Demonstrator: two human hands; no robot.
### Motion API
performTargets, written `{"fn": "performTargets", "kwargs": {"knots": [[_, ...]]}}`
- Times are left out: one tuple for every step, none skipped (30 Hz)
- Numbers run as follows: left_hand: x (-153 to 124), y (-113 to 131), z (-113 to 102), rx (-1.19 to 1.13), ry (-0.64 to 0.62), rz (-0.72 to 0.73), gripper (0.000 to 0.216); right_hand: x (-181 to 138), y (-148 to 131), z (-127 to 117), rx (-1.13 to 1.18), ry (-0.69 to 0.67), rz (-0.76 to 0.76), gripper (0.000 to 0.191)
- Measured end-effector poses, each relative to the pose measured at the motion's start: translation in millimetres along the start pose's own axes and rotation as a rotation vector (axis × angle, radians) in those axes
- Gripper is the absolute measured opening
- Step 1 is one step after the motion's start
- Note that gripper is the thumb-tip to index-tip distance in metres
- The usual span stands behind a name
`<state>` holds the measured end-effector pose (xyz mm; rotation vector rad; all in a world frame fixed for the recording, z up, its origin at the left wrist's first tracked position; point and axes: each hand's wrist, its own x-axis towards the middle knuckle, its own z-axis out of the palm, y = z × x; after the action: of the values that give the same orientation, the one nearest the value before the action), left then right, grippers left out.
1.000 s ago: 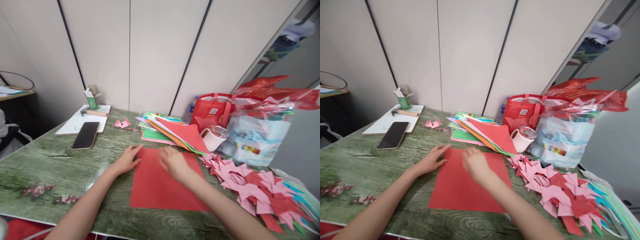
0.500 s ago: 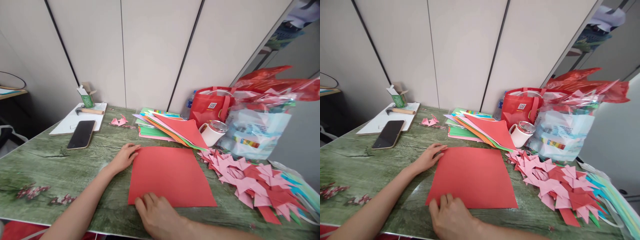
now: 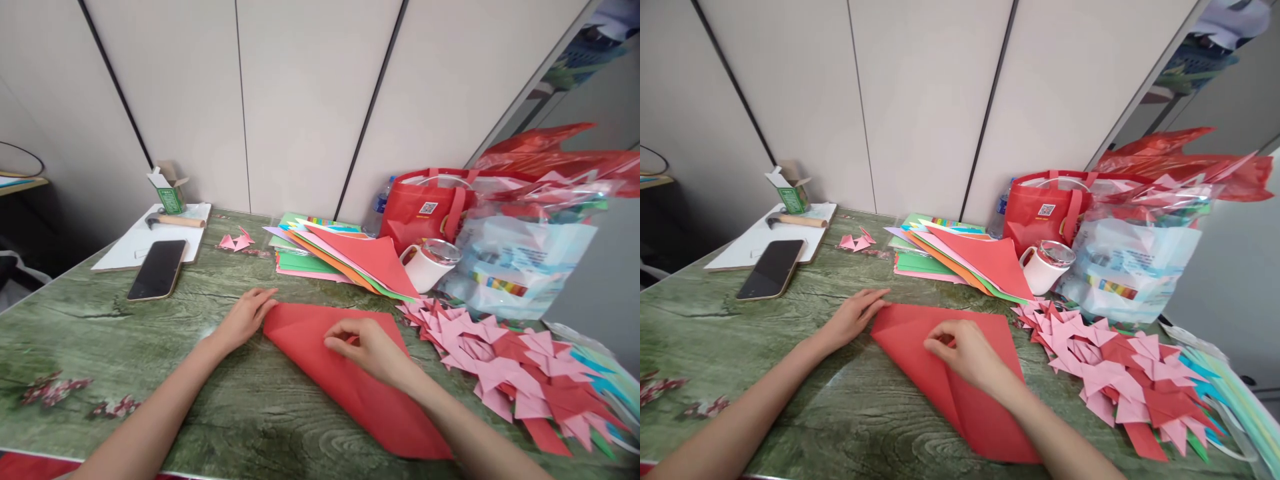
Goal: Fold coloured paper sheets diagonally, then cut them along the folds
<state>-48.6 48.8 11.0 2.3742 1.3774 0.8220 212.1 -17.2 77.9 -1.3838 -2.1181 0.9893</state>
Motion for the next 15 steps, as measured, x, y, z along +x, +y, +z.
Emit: {"fn": "performTargets", "kwargs": {"knots": [[0.8,0.5,-0.2,0.006,0.005,0.0,0.041,2.3,11.5,0.9,-0.004,0.02,0.02,0.017],[1.6,1.3,-0.7,0.014,0.01,0.002,0.041,4.1,22.7,2.8,-0.009,0.049,0.03,0.016],[2.2,2.8,-1.5,0.023,0.018,0.01,0.041,5.6,32.9,5.1,-0.013,0.078,0.037,0.016],[2.6,5.0,-2.7,0.033,0.029,0.023,0.041,6.7,41.7,7.6,-0.015,0.099,0.041,0.016],[2.6,8.2,-4.3,0.042,0.041,0.045,0.041,7.6,49.0,9.9,-0.015,0.114,0.043,0.016],[2.0,12.1,-6.0,0.05,0.052,0.073,0.04,8.2,54.6,11.9,-0.013,0.125,0.043,0.016],[1.0,16.7,-7.6,0.054,0.058,0.103,0.039,8.7,58.8,13.3,-0.01,0.132,0.041,0.015],[-0.6,21.5,-8.9,0.058,0.055,0.151,0.037,9.0,61.7,14.3,-0.007,0.139,0.038,0.015],[-2.5,26.2,-9.6,0.064,0.044,0.215,0.035,9.2,63.8,14.9,-0.004,0.151,0.035,0.015],[-4.8,30.4,-9.5,0.078,0.025,0.302,0.032,9.3,65.3,15.2,-0.002,0.166,0.033,0.015],[-7.1,33.7,-8.6,0.102,0.004,0.405,0.031,9.4,66.5,15.3,-0.002,0.182,0.032,0.015],[-9.5,35.9,-7.0,0.129,-0.015,0.497,0.03,9.4,67.5,15.2,-0.006,0.198,0.033,0.016],[-11.6,37.0,-4.8,0.158,-0.032,0.576,0.031,9.4,68.4,15.0,-0.015,0.211,0.034,0.016],[-13.4,37.1,-2.4,0.183,-0.044,0.629,0.033,9.5,69.3,14.7,-0.027,0.223,0.037,0.018],[-14.9,36.4,-0.1,0.198,-0.053,0.651,0.034,9.5,70.3,14.3,-0.042,0.233,0.038,0.019]]}}
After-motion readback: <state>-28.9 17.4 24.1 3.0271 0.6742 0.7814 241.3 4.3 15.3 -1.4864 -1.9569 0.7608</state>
